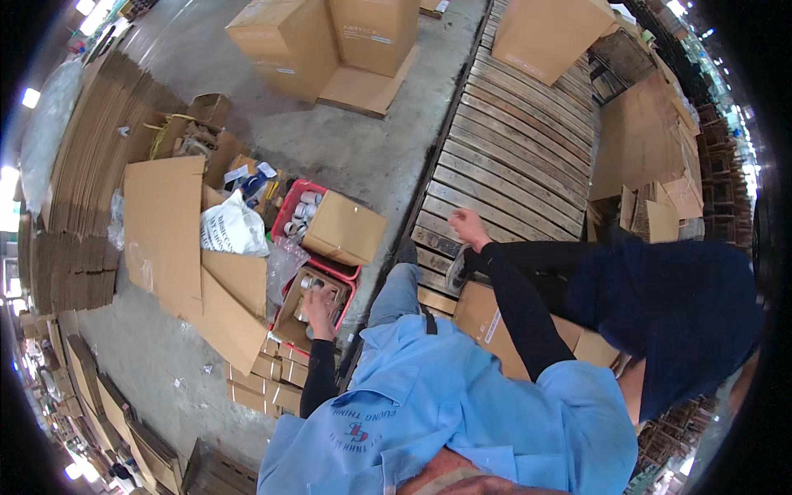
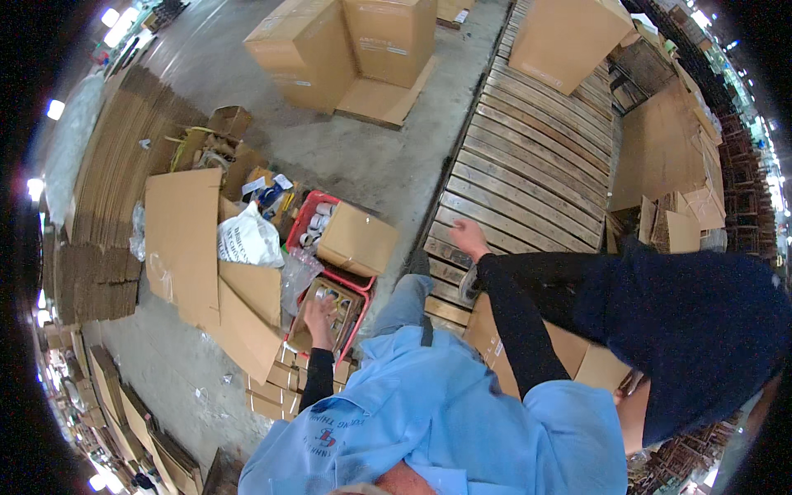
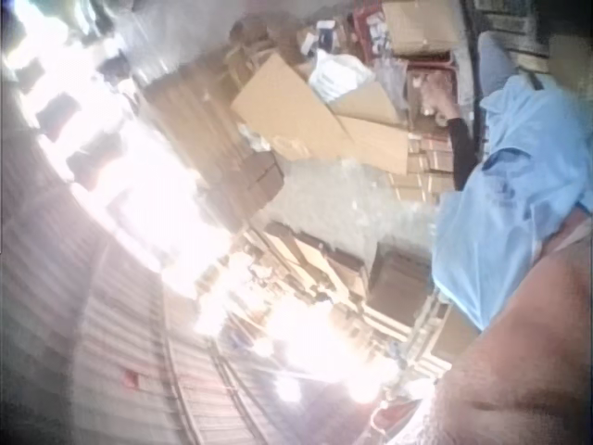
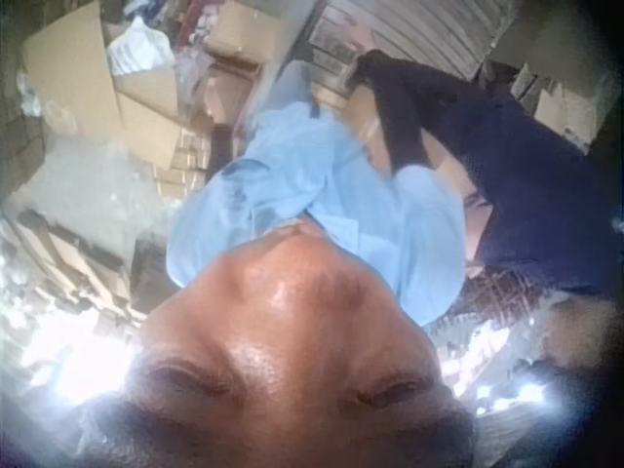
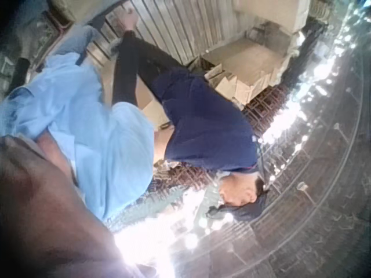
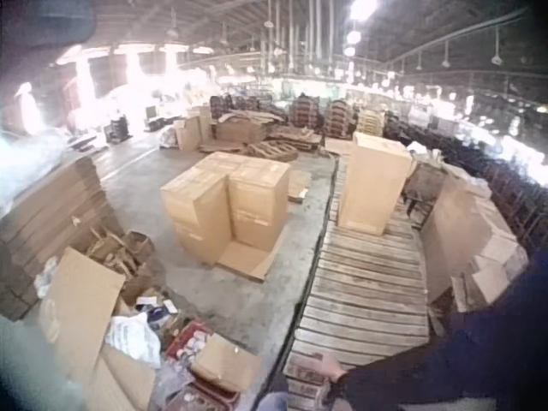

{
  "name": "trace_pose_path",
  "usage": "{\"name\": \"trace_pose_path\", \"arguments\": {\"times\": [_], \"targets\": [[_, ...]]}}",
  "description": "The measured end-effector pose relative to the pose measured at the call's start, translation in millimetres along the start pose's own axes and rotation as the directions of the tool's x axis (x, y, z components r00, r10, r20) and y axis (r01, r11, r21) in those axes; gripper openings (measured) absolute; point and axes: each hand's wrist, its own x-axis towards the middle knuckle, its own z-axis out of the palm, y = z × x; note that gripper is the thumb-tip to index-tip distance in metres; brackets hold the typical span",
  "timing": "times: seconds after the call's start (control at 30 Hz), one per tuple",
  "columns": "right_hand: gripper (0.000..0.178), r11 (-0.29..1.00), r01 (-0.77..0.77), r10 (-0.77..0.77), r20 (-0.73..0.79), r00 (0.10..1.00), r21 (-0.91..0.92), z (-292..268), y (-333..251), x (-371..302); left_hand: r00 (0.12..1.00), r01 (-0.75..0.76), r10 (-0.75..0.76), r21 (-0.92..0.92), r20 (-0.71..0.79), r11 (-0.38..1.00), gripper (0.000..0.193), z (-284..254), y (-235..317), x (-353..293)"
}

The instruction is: The person assembles and seals cardboard boxes using a handheld tape dispenser, then stacks them on a wooden pallet. The person also wraps the stacked boxes with yellow strapping bands and ties them off.

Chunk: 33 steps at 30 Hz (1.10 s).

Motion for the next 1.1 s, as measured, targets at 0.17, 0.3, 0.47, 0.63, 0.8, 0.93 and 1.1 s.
{"name": "trace_pose_path", "arguments": {"times": [0.17,0.3,0.47,0.63,0.8,0.93,1.1], "targets": [[0.024,0.943,-0.331,0.329,0.079,0.941,0.018,-70.5,94.4,26.8,0.882,-0.089,-0.329,0.804,0.338,0.588,0.048,102.0,-29.9,66.4],[0.01,0.883,-0.467,0.47,0.073,0.88,-0.05,-109.1,142.0,26.0,0.734,0.289,-0.597,0.647,0.323,0.705,0.051,150.3,-21.4,89.4],[0.012,0.697,-0.582,0.487,0.319,0.813,0.42,-109.2,198.9,73.0,0.473,-0.824,0.011,0.437,0.881,0.36,0.034,149.6,-85.6,203.4],[0.029,0.92,-0.389,0.391,0.183,0.902,-0.046,-82.3,209.5,218.6,0.856,0.048,-0.404,0.729,0.322,0.682,0.035,239.3,-33.3,238.6],[0.043,0.854,-0.378,0.361,0.116,0.925,0.358,-122.1,170.2,412.0,0.86,0.232,-0.428,0.532,0.279,0.814,0.029,303.1,32.2,294.2],[0.041,0.862,-0.262,0.393,-0.248,0.885,0.433,-187.9,178.5,509.5,0.74,0.165,-0.612,0.807,0.278,0.567,0.041,279.9,9.1,412.8],[0.037,0.877,-0.215,0.432,-0.51,0.743,0.429,-218.6,320.6,576.0,0.64,0.155,-0.625,0.721,0.447,0.675,0.043,282.4,23.3,593.2]]}}
